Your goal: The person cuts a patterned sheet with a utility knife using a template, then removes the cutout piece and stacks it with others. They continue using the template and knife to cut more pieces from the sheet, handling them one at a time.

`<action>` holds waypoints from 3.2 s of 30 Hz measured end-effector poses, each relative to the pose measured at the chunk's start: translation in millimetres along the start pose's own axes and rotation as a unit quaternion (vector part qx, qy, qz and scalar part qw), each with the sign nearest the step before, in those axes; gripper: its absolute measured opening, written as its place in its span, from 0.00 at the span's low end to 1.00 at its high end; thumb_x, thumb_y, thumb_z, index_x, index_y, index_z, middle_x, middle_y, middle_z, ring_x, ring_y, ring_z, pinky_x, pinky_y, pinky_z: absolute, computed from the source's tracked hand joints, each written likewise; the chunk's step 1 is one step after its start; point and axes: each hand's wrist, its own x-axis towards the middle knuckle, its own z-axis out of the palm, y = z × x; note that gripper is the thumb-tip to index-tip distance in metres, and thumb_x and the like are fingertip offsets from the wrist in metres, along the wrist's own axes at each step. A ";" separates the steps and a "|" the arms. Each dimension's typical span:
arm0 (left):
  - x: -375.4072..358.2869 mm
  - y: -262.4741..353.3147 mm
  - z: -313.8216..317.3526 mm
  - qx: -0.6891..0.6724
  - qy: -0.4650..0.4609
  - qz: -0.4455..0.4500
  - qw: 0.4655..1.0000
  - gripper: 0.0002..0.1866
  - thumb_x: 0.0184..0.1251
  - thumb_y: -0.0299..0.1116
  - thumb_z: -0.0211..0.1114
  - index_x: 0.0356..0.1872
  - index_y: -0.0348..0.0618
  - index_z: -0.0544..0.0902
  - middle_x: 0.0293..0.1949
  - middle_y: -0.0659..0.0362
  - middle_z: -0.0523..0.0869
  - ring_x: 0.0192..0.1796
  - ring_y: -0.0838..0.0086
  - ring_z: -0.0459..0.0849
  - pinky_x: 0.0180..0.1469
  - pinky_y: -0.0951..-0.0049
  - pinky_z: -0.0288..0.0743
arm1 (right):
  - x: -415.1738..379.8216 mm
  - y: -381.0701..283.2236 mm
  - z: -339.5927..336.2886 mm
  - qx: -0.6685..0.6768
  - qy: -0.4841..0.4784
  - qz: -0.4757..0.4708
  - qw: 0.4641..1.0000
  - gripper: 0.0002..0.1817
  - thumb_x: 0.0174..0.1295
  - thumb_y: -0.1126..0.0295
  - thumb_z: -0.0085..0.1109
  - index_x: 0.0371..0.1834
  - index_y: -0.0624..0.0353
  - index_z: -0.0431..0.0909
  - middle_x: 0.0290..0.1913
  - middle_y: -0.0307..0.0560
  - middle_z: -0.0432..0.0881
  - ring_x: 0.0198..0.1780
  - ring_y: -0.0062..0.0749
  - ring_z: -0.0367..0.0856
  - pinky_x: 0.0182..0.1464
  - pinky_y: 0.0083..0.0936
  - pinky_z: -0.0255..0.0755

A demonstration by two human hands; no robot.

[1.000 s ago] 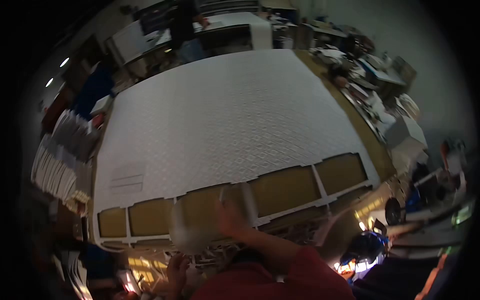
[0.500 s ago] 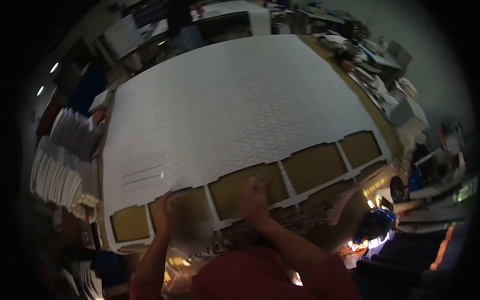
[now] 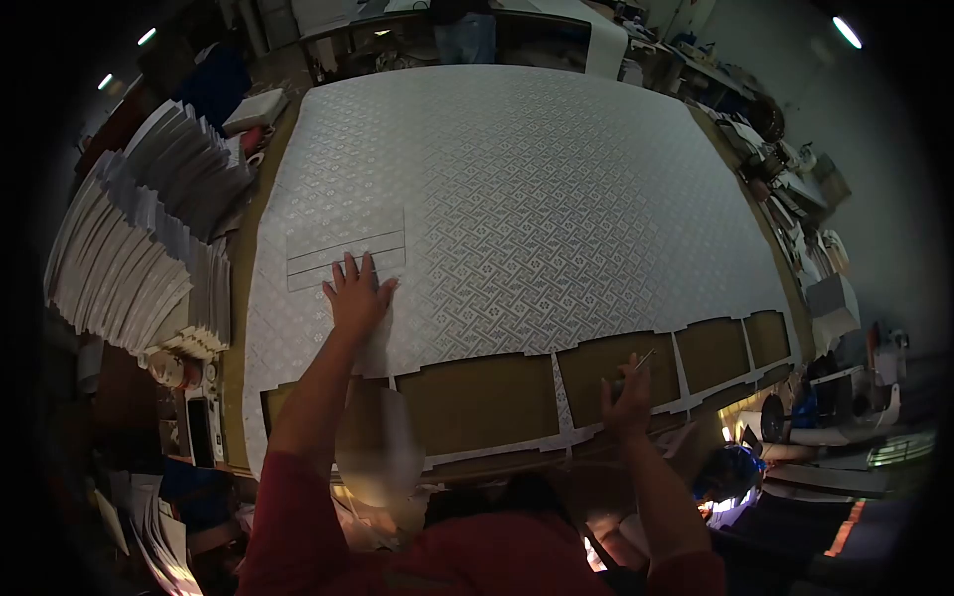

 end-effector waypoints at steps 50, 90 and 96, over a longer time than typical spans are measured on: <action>-148.0 -69.4 79.9 -0.211 0.022 -0.143 0.967 0.25 0.74 0.52 0.65 0.35 0.33 0.86 0.31 0.45 0.88 0.34 0.51 0.87 0.40 0.50 0.78 | 167.8 246.3 -90.1 -0.156 -0.202 -0.283 0.924 0.15 0.65 0.73 0.57 0.55 0.57 0.78 0.38 0.58 0.82 0.43 0.58 0.85 0.43 0.51 0.80; -127.7 -44.7 73.8 -0.038 -0.152 -0.127 0.979 0.39 0.64 0.71 0.64 0.53 0.41 0.85 0.42 0.52 0.89 0.42 0.58 0.87 0.38 0.57 0.76 | 118.0 218.1 -78.6 -0.102 0.007 -0.091 0.991 0.15 0.62 0.71 0.59 0.51 0.59 0.84 0.50 0.68 0.86 0.57 0.64 0.85 0.60 0.49 0.81; -131.8 -26.7 70.0 -0.136 -0.130 -0.249 0.950 0.40 0.63 0.73 0.63 0.54 0.42 0.85 0.42 0.53 0.89 0.41 0.58 0.87 0.38 0.58 0.76 | 113.3 223.4 -75.3 -0.049 0.040 -0.082 0.995 0.13 0.61 0.75 0.59 0.49 0.60 0.82 0.55 0.63 0.86 0.61 0.61 0.83 0.63 0.47 0.79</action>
